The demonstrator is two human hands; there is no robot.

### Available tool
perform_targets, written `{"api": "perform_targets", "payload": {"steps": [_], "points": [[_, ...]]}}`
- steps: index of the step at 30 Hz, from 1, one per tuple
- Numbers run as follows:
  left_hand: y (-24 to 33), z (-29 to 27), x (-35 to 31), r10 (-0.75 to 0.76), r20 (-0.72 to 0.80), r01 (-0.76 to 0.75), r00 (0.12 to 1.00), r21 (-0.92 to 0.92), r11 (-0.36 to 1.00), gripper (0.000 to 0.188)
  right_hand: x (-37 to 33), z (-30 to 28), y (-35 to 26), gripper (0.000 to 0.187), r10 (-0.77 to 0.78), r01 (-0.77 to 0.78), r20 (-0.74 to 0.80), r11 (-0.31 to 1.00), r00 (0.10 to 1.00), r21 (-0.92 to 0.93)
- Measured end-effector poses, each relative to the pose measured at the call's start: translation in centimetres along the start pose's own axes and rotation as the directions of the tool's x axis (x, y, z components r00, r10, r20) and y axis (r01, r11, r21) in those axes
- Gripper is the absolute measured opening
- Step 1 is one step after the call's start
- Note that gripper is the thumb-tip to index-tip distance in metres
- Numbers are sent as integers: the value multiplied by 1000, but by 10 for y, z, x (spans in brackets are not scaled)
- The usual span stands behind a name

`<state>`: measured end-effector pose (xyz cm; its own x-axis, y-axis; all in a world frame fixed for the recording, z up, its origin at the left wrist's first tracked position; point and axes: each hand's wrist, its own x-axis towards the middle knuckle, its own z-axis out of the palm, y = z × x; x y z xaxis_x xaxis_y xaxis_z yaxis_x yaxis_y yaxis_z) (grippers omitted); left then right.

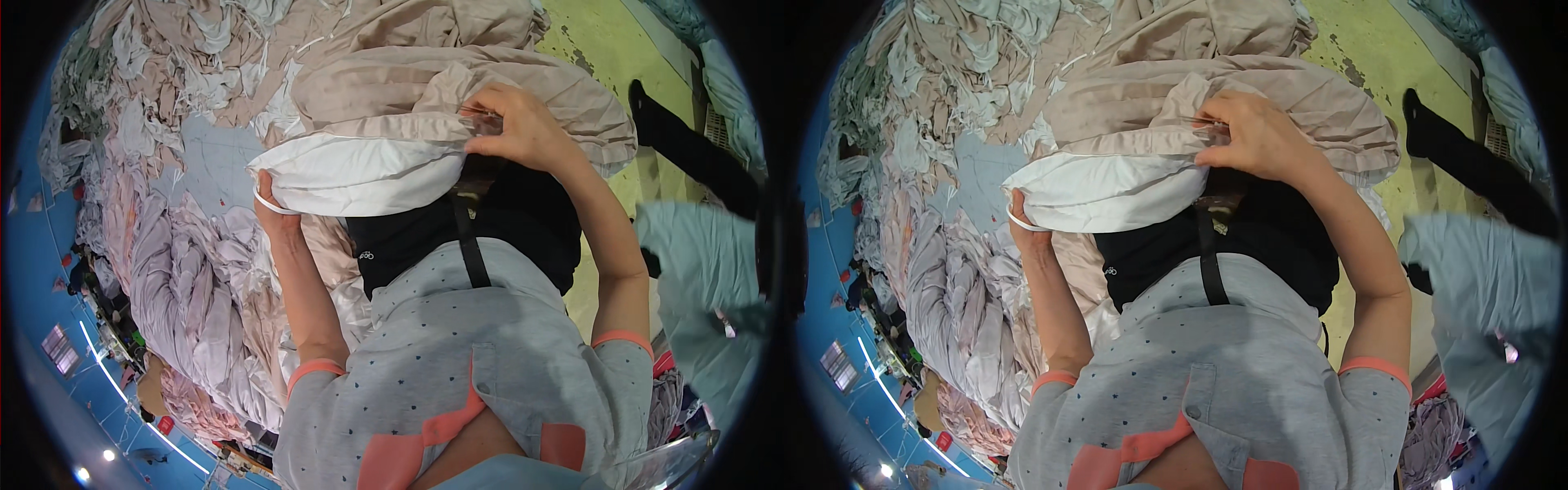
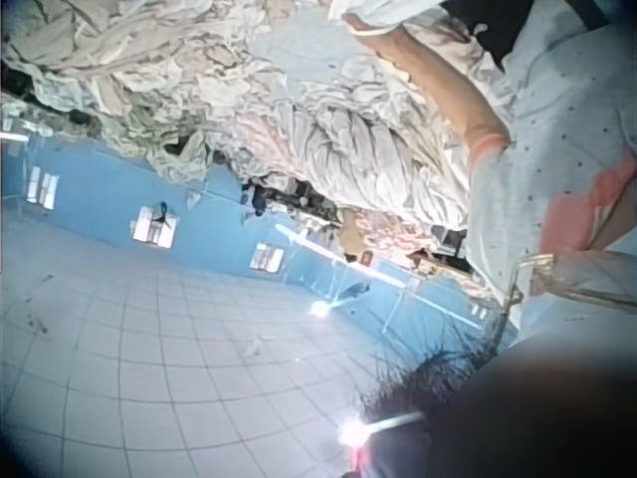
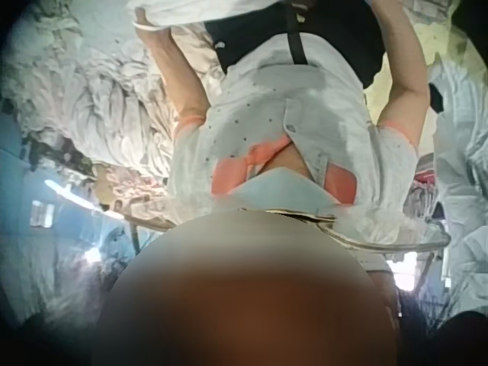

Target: The recorder uses a small hand tool to trim loose threads or inspect the seams of white fabric pieces in a factory setting.

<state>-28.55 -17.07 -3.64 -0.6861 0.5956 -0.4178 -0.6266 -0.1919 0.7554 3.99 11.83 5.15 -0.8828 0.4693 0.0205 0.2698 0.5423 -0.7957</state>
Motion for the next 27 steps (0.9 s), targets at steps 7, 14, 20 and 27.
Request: {"api": "perform_targets", "payload": {"steps": [7,14,20,27], "points": [[2,6,-8,22,-71,-22,997,2,1000,38,-16,16,2,27,-148,113,-107,953,983,-283],[27,110,-51,419,135,-405,898,627,666,16,-5,7,-38,39,201,-64,-294,907,934,416],[29,240,-83,308,475,-558,824,591,583,14,27,2,-113,50,-115,262,-311,833,943,487],[27,269,-107,158,703,-654,694,522,548,15,9,-33,-122,55,-92,233,-231,664,969,711]]}}
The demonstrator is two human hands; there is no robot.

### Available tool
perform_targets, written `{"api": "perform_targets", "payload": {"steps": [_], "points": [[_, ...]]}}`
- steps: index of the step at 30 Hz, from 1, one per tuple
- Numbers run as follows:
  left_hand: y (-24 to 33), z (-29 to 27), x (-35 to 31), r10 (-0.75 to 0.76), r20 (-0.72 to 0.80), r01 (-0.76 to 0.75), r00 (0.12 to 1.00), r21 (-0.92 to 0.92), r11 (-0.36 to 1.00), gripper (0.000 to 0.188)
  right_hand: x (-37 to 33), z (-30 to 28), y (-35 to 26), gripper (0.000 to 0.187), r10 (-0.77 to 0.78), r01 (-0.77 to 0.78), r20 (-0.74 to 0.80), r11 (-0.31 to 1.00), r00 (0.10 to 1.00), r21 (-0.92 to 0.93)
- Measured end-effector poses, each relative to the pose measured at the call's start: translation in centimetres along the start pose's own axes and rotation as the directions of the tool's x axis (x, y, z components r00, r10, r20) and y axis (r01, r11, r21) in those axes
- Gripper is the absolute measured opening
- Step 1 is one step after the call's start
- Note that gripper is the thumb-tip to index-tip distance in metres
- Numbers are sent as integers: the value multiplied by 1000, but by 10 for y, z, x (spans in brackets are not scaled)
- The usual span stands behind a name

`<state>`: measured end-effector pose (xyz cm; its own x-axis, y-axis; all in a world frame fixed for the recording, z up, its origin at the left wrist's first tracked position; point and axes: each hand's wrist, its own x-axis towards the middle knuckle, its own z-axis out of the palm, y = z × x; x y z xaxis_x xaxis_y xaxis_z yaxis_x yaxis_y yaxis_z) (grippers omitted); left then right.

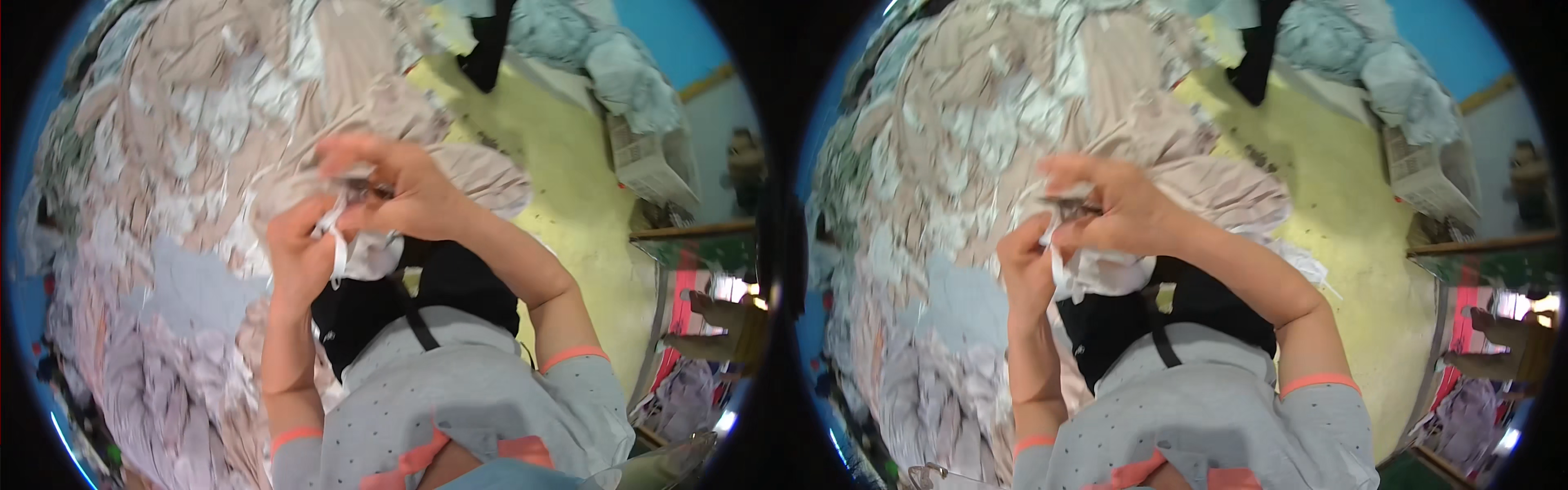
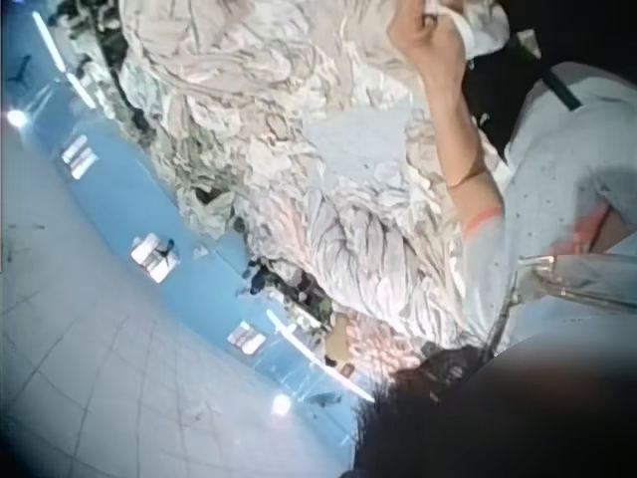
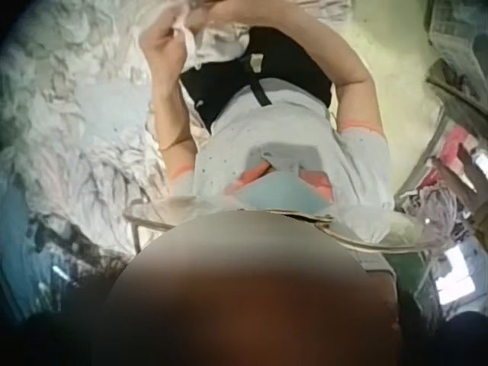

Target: The recorder uses a small hand tool to trim loose threads or inspect the seams of white fabric pieces in a factory setting.

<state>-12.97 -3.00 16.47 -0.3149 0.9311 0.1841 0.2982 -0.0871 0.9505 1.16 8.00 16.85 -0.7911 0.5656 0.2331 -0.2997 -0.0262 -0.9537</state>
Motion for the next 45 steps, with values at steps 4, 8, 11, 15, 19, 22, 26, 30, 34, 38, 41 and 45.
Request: {"api": "perform_targets", "payload": {"steps": [4,8,11,15,19,22,26,30,34,38,41,45], "points": [[26,11,3,183,0,-183,983,-18,983,9,-4,-18,-31,21,-67,82,47,829,997,-554],[44,4,-2,-13,83,12,996,12,1000,9,-17,-22,-76,15,-372,262,-5,662,928,-702],[25,-9,-6,-1,158,-10,988,64,998,10,-28,-38,-113,13,-304,178,-199,859,932,-481],[22,-24,-23,21,198,-41,980,95,995,9,-44,-48,-171,9,-505,247,-358,786,785,-566],[7,-45,-34,-42,121,17,992,199,980,7,-62,-71,-222,11,-572,314,-527,806,628,-501],[-41,-56,-31,38,37,-48,999,308,950,11,-70,-109,-249,24,-684,347,-580,727,443,-593],[-73,-90,-26,-22,-42,35,999,344,938,15,-96,-229,-254,25,-700,232,-638,712,323,-663],[-94,-122,-59,-220,-75,227,973,119,966,15,-126,-327,-188,21,-542,-298,-763,708,352,-640],[-105,-127,-95,-310,-77,318,948,136,938,14,-132,-287,-91,24,-269,-723,-761,241,591,-647],[-118,-120,-109,-367,-1,366,930,-44,929,14,-123,-222,15,32,-276,-241,-531,664,801,-708],[-126,-125,-118,-366,-63,363,929,-46,931,13,-105,-127,66,18,-313,-80,-260,487,914,-870],[-129,-125,-124,-382,-92,379,919,-50,924,14,-89,-33,82,23,-57,-8,-46,541,997,-841]]}}
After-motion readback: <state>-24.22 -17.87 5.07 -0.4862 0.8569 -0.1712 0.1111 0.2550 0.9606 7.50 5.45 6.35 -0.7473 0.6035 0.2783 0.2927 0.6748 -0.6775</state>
